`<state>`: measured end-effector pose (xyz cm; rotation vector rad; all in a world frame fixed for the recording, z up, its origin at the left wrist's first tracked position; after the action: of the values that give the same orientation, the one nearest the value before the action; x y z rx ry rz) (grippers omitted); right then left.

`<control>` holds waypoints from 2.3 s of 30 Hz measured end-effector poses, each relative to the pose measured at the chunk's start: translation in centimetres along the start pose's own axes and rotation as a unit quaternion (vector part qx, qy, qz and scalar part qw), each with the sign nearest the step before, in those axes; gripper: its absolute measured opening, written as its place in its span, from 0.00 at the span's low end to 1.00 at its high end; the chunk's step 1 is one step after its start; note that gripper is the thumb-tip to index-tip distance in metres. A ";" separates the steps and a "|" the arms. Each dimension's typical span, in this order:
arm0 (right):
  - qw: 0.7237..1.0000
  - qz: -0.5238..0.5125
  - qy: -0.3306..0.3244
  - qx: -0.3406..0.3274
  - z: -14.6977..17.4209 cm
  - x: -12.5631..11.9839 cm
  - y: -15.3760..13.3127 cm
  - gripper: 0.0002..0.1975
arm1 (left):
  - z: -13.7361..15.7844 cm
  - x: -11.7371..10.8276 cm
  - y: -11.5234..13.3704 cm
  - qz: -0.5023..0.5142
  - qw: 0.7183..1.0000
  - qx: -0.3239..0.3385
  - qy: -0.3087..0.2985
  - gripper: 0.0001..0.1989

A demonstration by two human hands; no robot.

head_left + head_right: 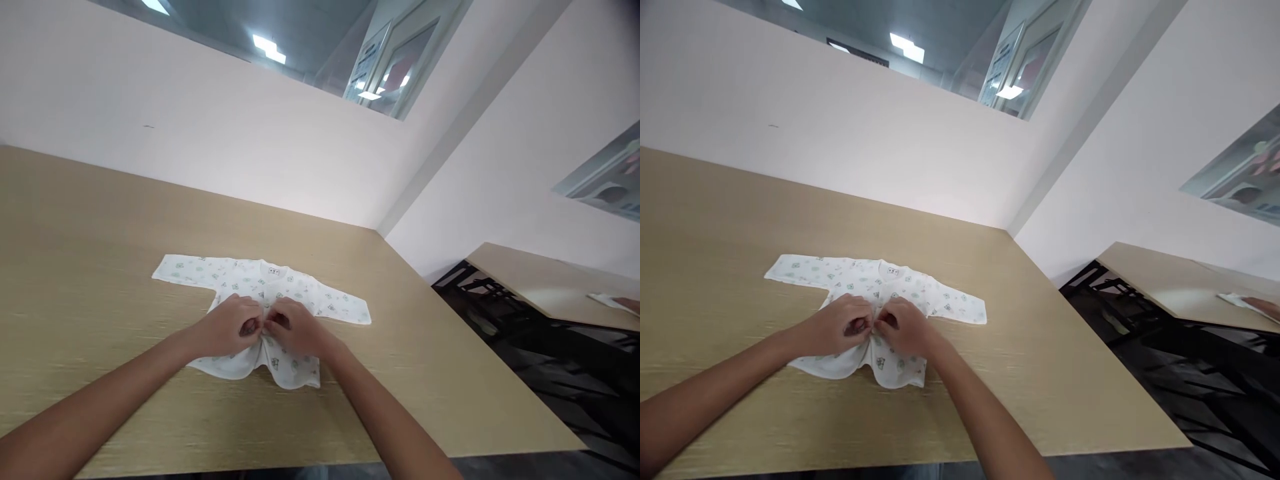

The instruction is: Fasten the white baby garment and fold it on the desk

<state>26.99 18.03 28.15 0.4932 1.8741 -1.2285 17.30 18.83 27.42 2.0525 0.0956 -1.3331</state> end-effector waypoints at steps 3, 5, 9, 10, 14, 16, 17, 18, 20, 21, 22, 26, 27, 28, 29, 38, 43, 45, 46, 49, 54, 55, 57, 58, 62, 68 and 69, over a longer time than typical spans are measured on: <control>1.000 -0.012 -0.006 0.000 0.0 -0.1 0.4 0.05 | 0.1 -0.3 0.1 -0.002 1.000 0.006 0.004 0.04; 1.000 -0.020 -0.013 -0.002 0.0 -0.2 0.6 0.05 | 0.1 -0.6 0.0 0.002 1.000 0.003 0.008 0.04; 0.999 -0.026 -0.014 -0.020 0.1 -0.3 0.5 0.07 | 0.2 -0.7 -0.1 0.011 1.000 0.005 0.008 0.03; 0.999 -0.029 -0.015 -0.027 0.2 -0.3 0.4 0.07 | 0.1 -0.7 -0.1 0.011 1.000 0.005 0.007 0.03; 0.998 -0.044 -0.028 -0.038 0.5 -0.2 -0.2 0.07 | 0.1 -0.5 -0.5 0.012 1.000 0.004 0.004 0.04; 0.996 -0.069 -0.052 -0.025 0.6 0.1 -0.2 0.11 | 0.1 -0.6 -0.7 0.009 1.000 0.000 0.011 0.04; 0.994 -0.086 -0.071 -0.015 0.7 0.3 -0.2 0.13 | 0.1 -0.7 -0.8 0.009 1.000 -0.003 0.016 0.04; 0.990 -0.105 -0.092 -0.004 0.8 0.6 0.0 0.14 | 0.1 -0.8 -0.9 0.009 1.000 -0.005 0.020 0.05; 0.981 -0.138 -0.134 0.022 1.0 1.0 0.3 0.14 | 0.2 -1.0 -1.2 0.010 1.000 -0.008 0.023 0.05; 0.977 -0.148 -0.151 0.035 1.2 1.1 0.6 0.14 | 0.3 -1.1 -1.4 0.007 1.000 -0.010 0.022 0.06; 0.973 -0.153 -0.163 0.049 1.2 1.1 1.0 0.14 | 0.3 -1.2 -1.6 -0.001 1.000 -0.014 0.021 0.07; 0.972 -0.135 -0.173 0.079 1.3 0.4 2.1 0.10 | 0.4 -1.3 -2.7 -0.046 0.998 -0.030 0.013 0.13; 0.974 -0.127 -0.169 0.078 1.3 0.2 2.1 0.09 | 0.4 -1.3 -2.9 -0.051 0.998 -0.031 0.012 0.14; 0.976 -0.119 -0.164 0.077 1.3 0.0 2.1 0.09 | 0.4 -1.4 -2.9 -0.054 0.998 -0.031 0.012 0.14; 0.977 -0.114 -0.161 0.079 1.3 -0.1 2.1 0.09 | 0.3 -1.4 -2.9 -0.056 0.998 -0.030 0.014 0.14; 0.881 -0.180 -0.385 0.210 5.4 3.0 1.1 0.17 | 0.4 -0.8 -1.5 -0.030 0.999 0.012 -0.022 0.24; 0.858 -0.202 -0.416 0.224 5.8 3.2 1.3 0.11 | 0.4 -0.2 -1.6 0.007 0.998 0.003 -0.065 0.29; 0.857 -0.193 -0.417 0.234 5.9 3.1 1.6 0.10 | 0.4 0.0 -1.8 0.004 0.997 0.000 -0.076 0.30; 0.858 -0.185 -0.415 0.240 6.0 3.0 1.8 0.10 | 0.4 0.1 -1.9 0.003 0.997 0.000 -0.081 0.30; 0.866 -0.153 -0.407 0.248 6.1 2.5 2.5 0.09 | 0.4 0.3 -2.0 0.008 0.997 0.009 -0.079 0.28; 0.885 -0.132 -0.385 0.225 5.7 1.7 3.2 0.09 | 0.4 0.6 -2.5 0.009 0.997 -0.009 -0.082 0.28; 0.899 -0.134 -0.362 0.210 5.2 1.4 3.1 0.11 | 0.4 0.5 -2.5 0.007 0.996 -0.014 -0.084 0.28; 0.939 -0.140 -0.265 0.171 3.4 0.1 2.9 0.15 | 0.4 0.3 -2.1 0.005 0.996 -0.016 -0.085 0.28; 0.961 -0.135 -0.192 0.149 2.4 -1.0 2.7 0.18 | 0.4 0.1 -1.8 0.004 0.996 -0.016 -0.086 0.27; 0.998 -0.034 0.016 0.057 0.5 -4.2 2.3 0.17 | 0.4 -0.3 -1.3 -0.008 0.994 -0.036 -0.105 0.27; 0.999 0.027 0.033 -0.007 0.1 -3.2 3.3 0.17 | 0.2 -0.1 -1.7 -0.028 0.993 -0.043 -0.103 0.28; 0.999 0.024 0.028 -0.007 0.1 -3.0 3.4 0.17 | 0.2 0.0 -1.8 -0.036 0.994 -0.043 -0.096 0.28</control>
<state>31.20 19.78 28.60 0.5670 1.9049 -1.1795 16.42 20.10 26.50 1.8553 0.1411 -1.5364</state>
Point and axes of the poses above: each hand's wrist, its own z-axis away from the middle knuckle, its own x-axis out of the palm, y = z × x, the point moved 10 cm from there along -z, towards the middle knuckle, and after that the axes turned 2 degrees about -x, right-handed, at the moved point
